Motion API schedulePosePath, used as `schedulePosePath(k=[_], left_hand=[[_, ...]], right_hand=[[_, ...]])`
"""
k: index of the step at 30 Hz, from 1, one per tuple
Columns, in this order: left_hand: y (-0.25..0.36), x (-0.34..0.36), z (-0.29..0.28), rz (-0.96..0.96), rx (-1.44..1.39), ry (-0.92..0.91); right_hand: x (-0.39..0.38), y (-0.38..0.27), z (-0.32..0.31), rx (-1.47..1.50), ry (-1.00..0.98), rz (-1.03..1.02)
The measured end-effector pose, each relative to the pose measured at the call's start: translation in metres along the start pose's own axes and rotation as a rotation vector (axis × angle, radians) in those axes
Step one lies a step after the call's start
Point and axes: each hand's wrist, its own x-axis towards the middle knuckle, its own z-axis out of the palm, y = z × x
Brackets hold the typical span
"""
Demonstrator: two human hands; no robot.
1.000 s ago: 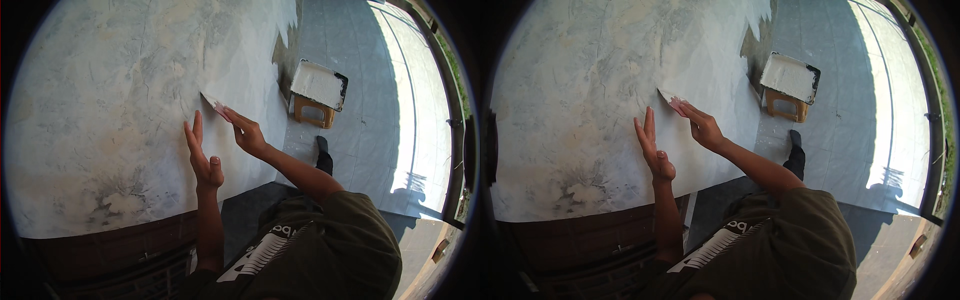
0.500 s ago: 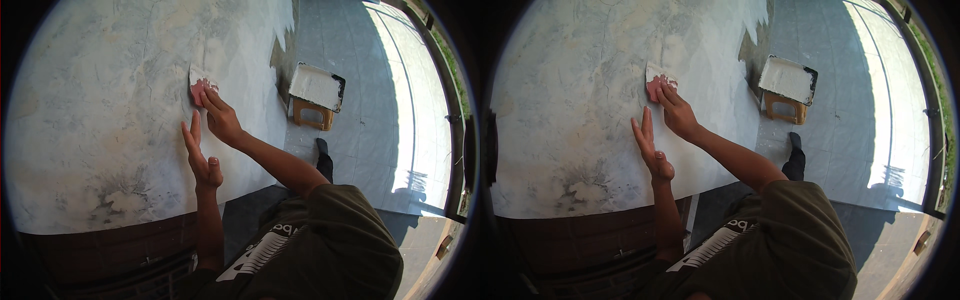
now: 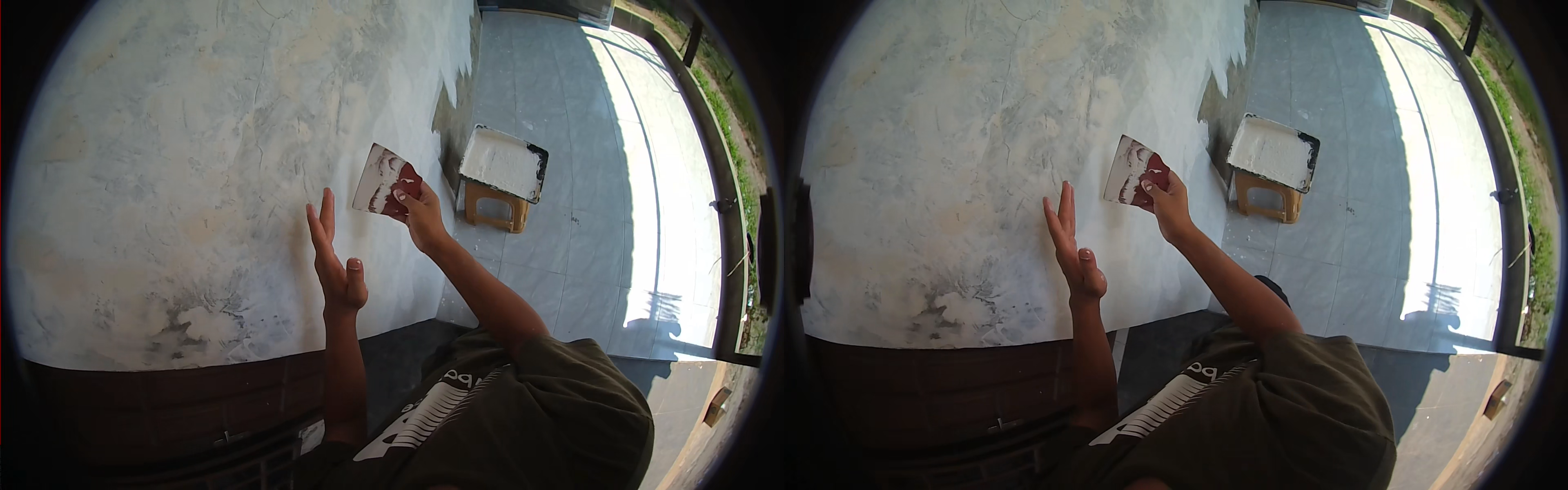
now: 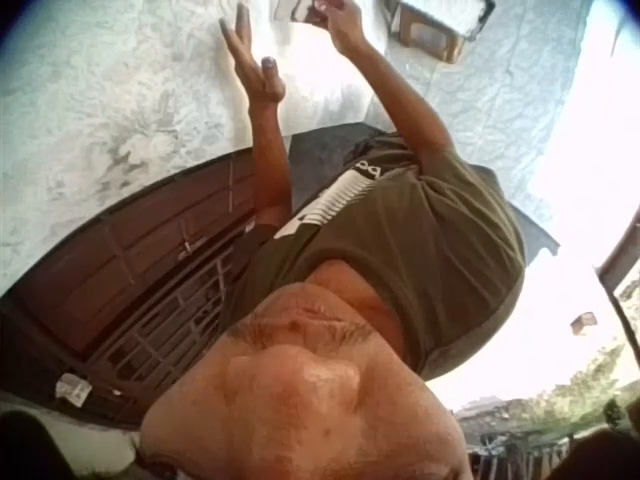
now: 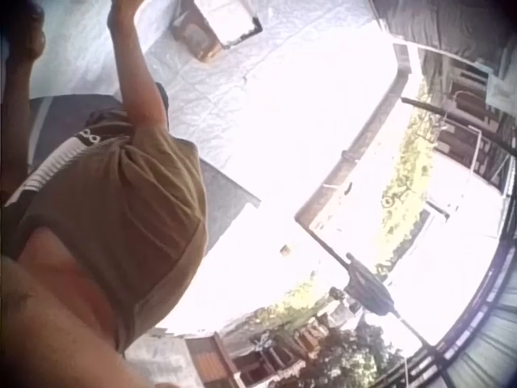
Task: The recorder is using a putty knife to apply patching compound to smooth out a wall surface.
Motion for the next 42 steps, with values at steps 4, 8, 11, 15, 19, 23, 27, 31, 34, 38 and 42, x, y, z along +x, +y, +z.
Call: schedulePosePath(k=[4,8,11,15,19,23,27,31,34,38,42], left_hand=[[0.004,0.002,-0.006,-0.011,0.030,0.046],[0.005,0.003,-0.001,-0.053,0.055,0.069],[0.011,0.005,-0.002,-0.076,0.084,0.070],[0.016,0.011,0.007,-0.074,0.076,0.048],[0.015,0.007,0.008,-0.080,0.074,0.025],[0.008,0.000,0.003,-0.065,0.069,0.014],[0.016,-0.005,-0.002,-0.040,0.048,0.000],[0.018,-0.010,-0.003,-0.010,0.016,-0.013],[0.027,-0.015,-0.016,0.022,0.018,-0.008],[0.029,-0.025,-0.030,0.048,-0.032,-0.016],[0.021,-0.030,-0.038,0.052,-0.052,-0.061]], right_hand=[[0.018,-0.009,0.007,-0.040,-0.063,-0.036],[0.068,-0.040,0.010,-0.640,0.090,-0.602],[0.096,-0.069,0.049,-0.782,0.142,-0.704],[0.134,-0.062,0.066,-0.850,0.015,-0.798],[0.090,-0.010,0.070,-0.851,-0.065,-0.974],[0.001,0.028,0.036,-0.854,-0.304,-0.844],[0.042,0.002,0.019,-0.442,0.117,-0.526],[0.076,-0.048,0.075,-0.825,0.118,-0.360],[0.042,0.007,0.113,-0.943,0.016,-0.953],[-0.055,0.051,0.055,-0.831,-0.265,-1.028],[-0.092,0.062,0.001,-0.839,-0.045,-0.638]])
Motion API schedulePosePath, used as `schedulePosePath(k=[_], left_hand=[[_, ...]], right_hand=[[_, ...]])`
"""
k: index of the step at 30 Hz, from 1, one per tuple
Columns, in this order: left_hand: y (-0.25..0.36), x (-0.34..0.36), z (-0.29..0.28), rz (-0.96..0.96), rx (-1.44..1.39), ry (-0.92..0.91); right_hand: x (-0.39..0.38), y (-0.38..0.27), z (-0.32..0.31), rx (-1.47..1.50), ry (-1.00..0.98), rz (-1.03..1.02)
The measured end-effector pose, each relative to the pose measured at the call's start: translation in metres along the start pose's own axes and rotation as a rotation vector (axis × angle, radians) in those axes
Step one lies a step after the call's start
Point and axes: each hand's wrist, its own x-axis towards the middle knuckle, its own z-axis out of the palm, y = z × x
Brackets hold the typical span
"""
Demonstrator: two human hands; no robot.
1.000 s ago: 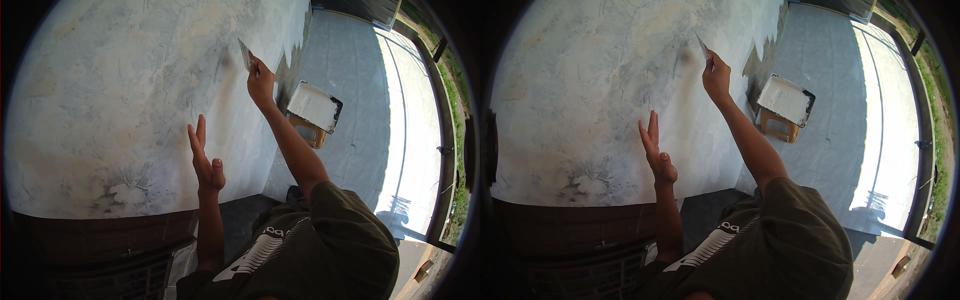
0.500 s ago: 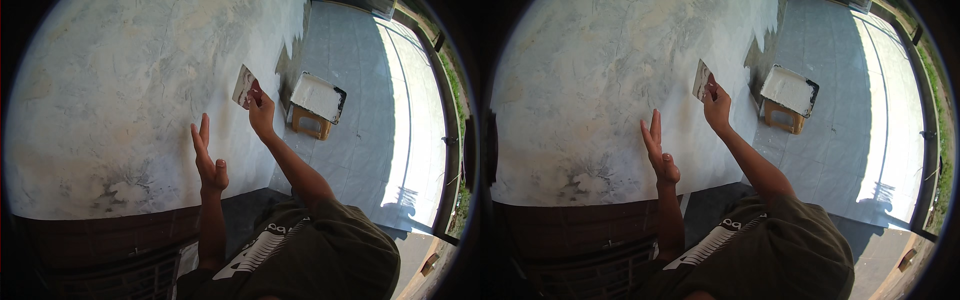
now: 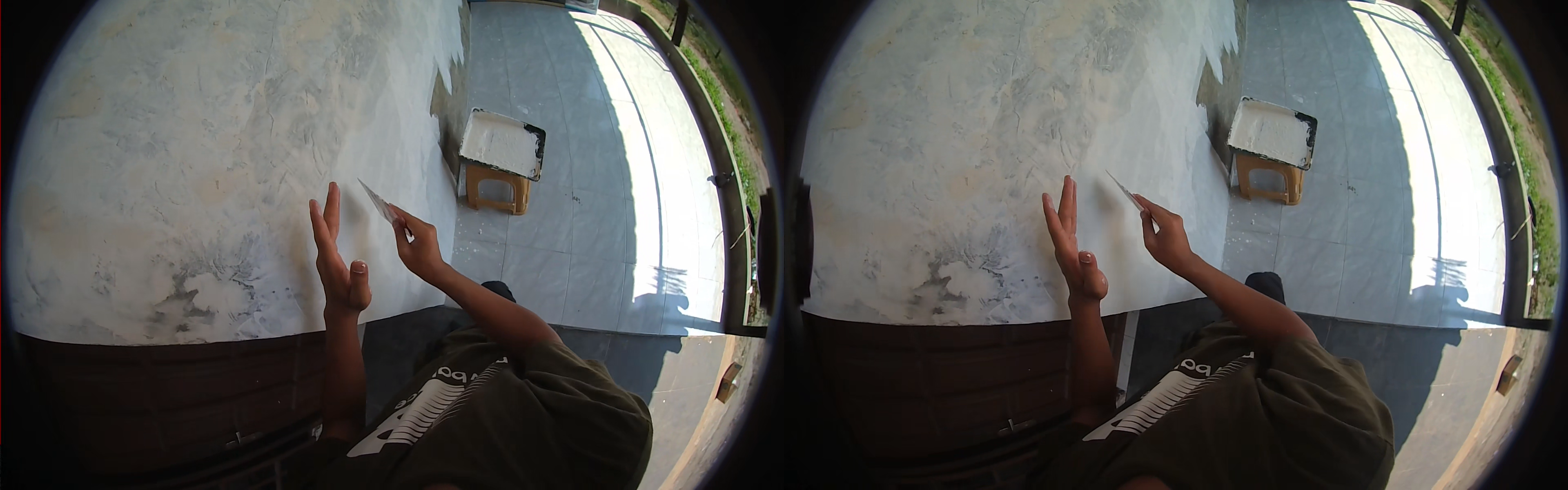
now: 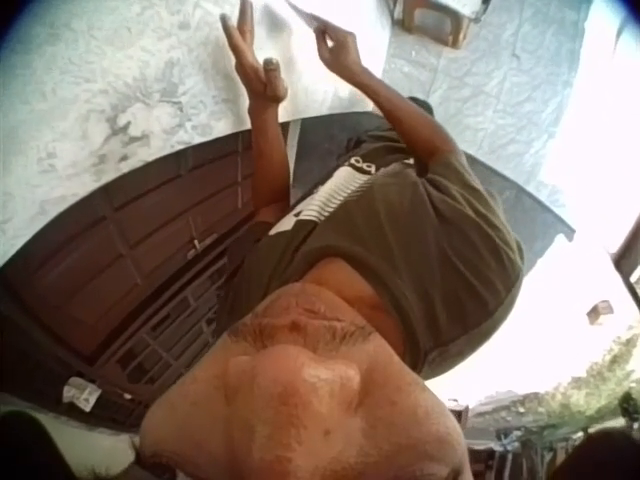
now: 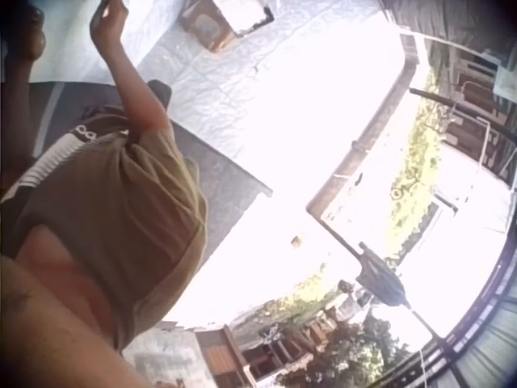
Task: The recorder is using a putty knife to apply patching compound to smooth out a wall surface.
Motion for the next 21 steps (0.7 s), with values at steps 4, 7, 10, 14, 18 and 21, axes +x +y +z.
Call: schedulePosePath(k=[4,7,10,14,18,21], left_hand=[[-0.006,-0.003,-0.001,-0.007,-0.013,-0.032],[-0.007,-0.005,0.000,-0.023,-0.010,-0.035],[-0.004,-0.010,-0.003,-0.046,0.012,-0.030],[-0.003,-0.009,-0.002,-0.065,0.033,-0.018],[-0.005,-0.005,0.005,-0.071,0.039,-0.012],[-0.010,-0.007,0.010,-0.079,0.038,0.022]], right_hand=[[0.043,0.005,-0.005,-0.030,0.166,0.095],[0.084,0.017,-0.003,-0.056,0.268,0.001],[0.131,0.009,0.004,-0.081,0.259,0.012],[0.193,-0.006,0.020,-0.066,0.288,-0.082],[0.213,0.002,0.034,0.013,0.292,-0.223],[0.167,0.030,0.047,-0.035,0.163,-0.285]])
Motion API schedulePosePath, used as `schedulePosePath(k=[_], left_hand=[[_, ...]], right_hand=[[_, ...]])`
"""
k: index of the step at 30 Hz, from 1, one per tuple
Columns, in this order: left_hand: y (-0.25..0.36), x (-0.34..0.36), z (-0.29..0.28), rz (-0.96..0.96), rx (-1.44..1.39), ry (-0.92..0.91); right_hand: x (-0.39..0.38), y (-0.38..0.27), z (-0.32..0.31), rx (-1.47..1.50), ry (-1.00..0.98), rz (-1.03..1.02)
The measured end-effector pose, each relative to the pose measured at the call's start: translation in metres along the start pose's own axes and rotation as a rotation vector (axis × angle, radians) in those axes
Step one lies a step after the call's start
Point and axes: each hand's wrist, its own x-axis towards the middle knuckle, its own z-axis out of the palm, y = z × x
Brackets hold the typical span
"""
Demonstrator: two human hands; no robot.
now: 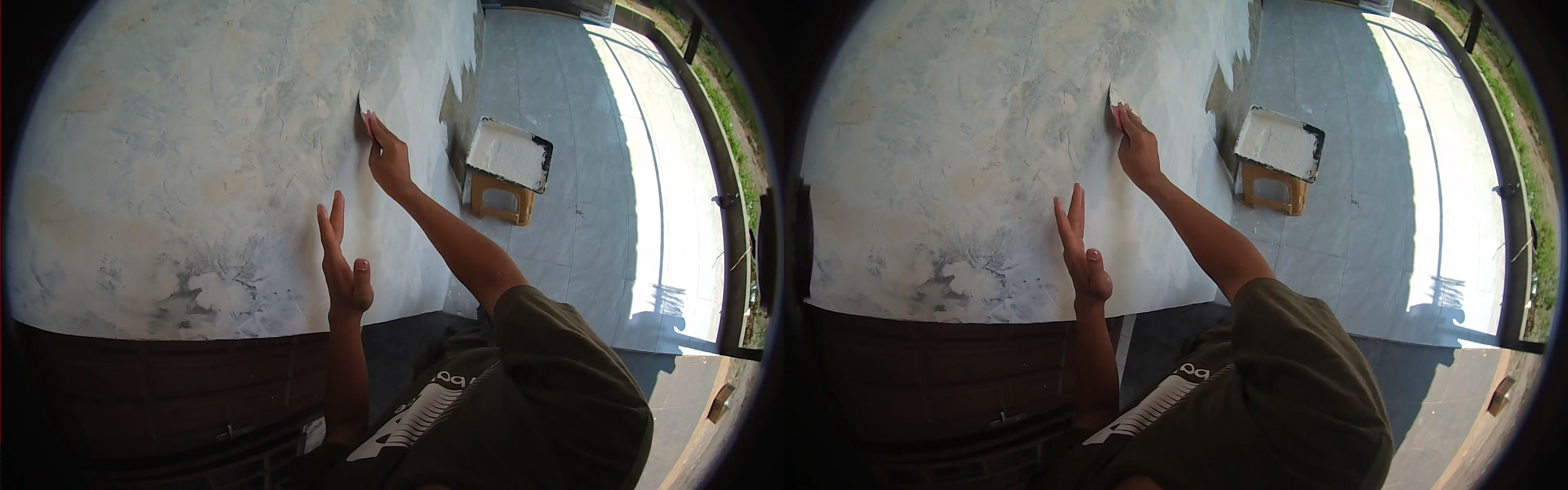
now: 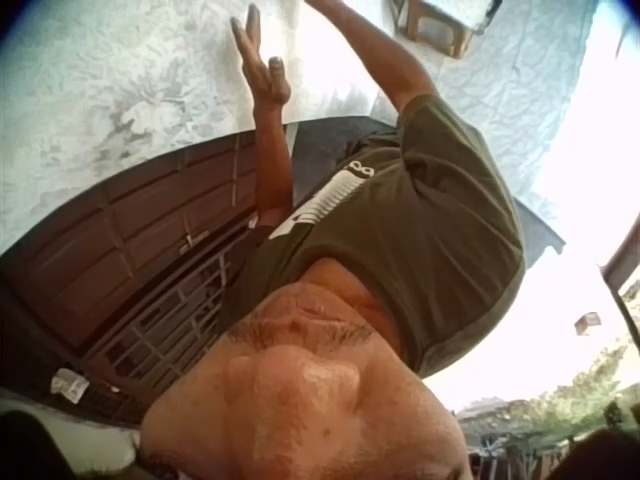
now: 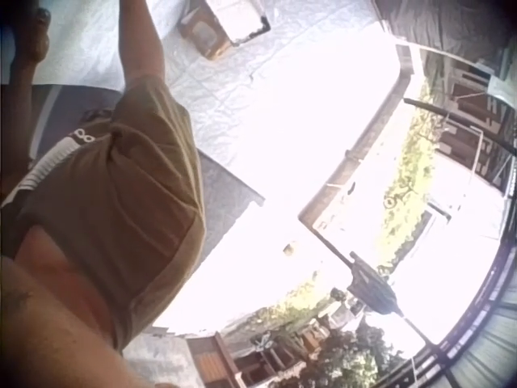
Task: The recorder is using a putty knife to apply patching compound to smooth out a wall surface.
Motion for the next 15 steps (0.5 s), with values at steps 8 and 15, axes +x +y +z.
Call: schedulePosePath(k=[8,15], left_hand=[[-0.011,0.015,0.009,-0.027,-0.012,-0.013],[-0.005,0.033,0.017,0.013,-0.004,0.007]], right_hand=[[-0.038,0.016,-0.043,0.312,0.230,0.514],[0.020,-0.053,0.016,-0.124,0.002,0.067]])
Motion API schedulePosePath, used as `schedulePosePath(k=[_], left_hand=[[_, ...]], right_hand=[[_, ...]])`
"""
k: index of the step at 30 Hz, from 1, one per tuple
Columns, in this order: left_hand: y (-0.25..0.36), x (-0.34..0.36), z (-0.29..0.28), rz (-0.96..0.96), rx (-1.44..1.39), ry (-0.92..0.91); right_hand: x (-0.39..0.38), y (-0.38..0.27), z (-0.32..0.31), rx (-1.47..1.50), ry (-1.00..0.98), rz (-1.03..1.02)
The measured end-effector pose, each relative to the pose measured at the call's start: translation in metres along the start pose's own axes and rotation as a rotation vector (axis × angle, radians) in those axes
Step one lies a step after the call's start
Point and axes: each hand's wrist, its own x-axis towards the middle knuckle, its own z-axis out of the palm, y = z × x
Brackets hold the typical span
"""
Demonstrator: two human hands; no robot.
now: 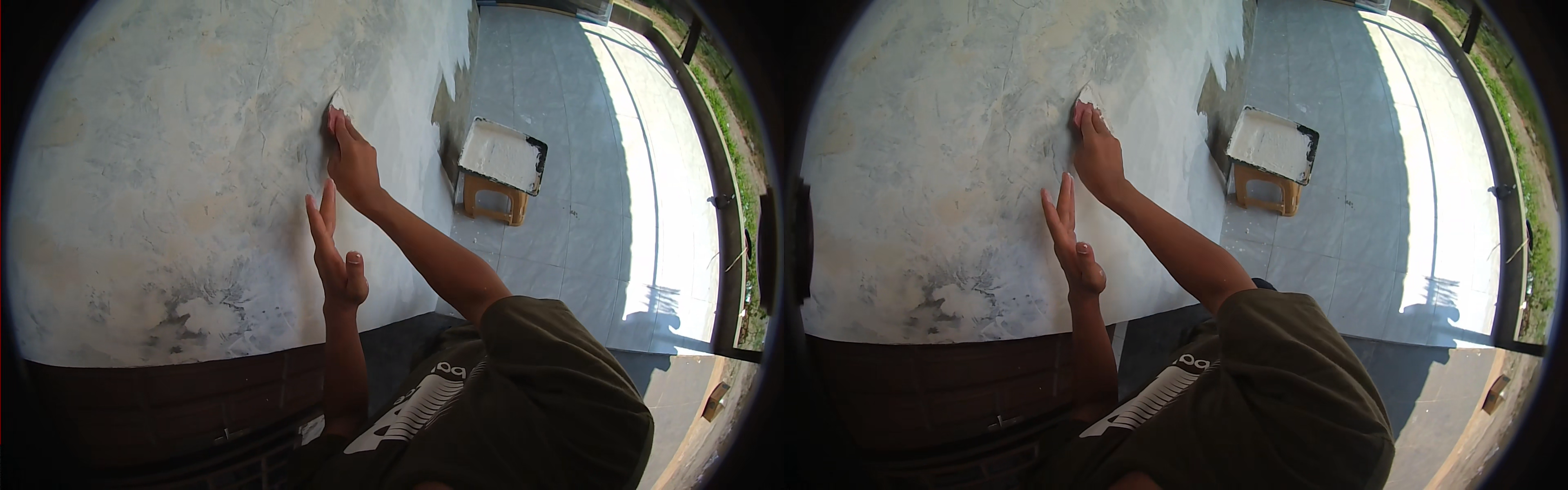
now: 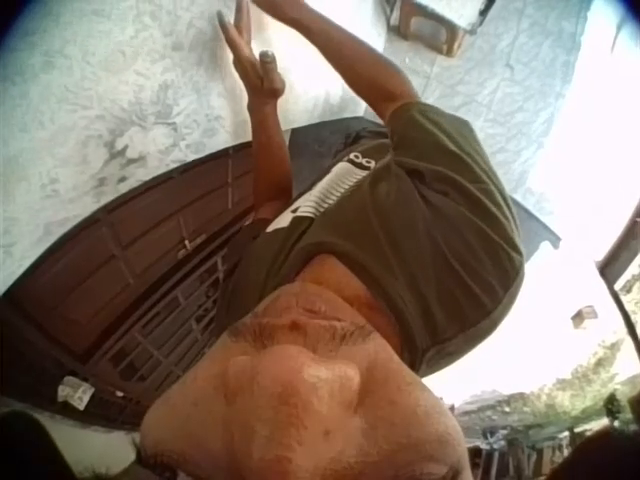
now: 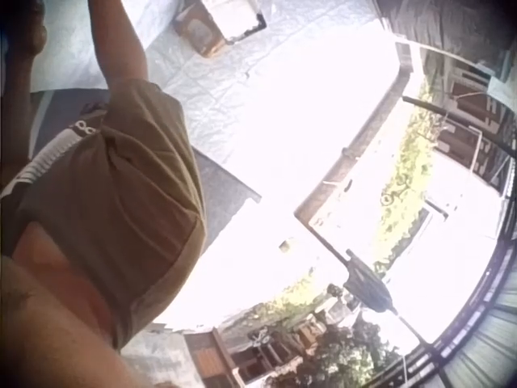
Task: The recorder is using a putty knife to apply patching compound to smooth out a wall surface.
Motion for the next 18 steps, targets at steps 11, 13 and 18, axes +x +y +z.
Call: schedulePosePath(k=[11,13,18], left_hand=[[-0.007,-0.003,-0.011,0.004,-0.067,0.023],[-0.008,-0.006,-0.015,-0.017,-0.032,-0.023],[-0.014,0.004,-0.008,-0.027,-0.030,0.004]], right_hand=[[-0.113,0.032,-0.079,0.131,-0.150,0.260],[-0.082,0.018,-0.076,0.069,-0.131,0.464],[-0.017,0.040,-0.049,0.084,0.036,0.205]])
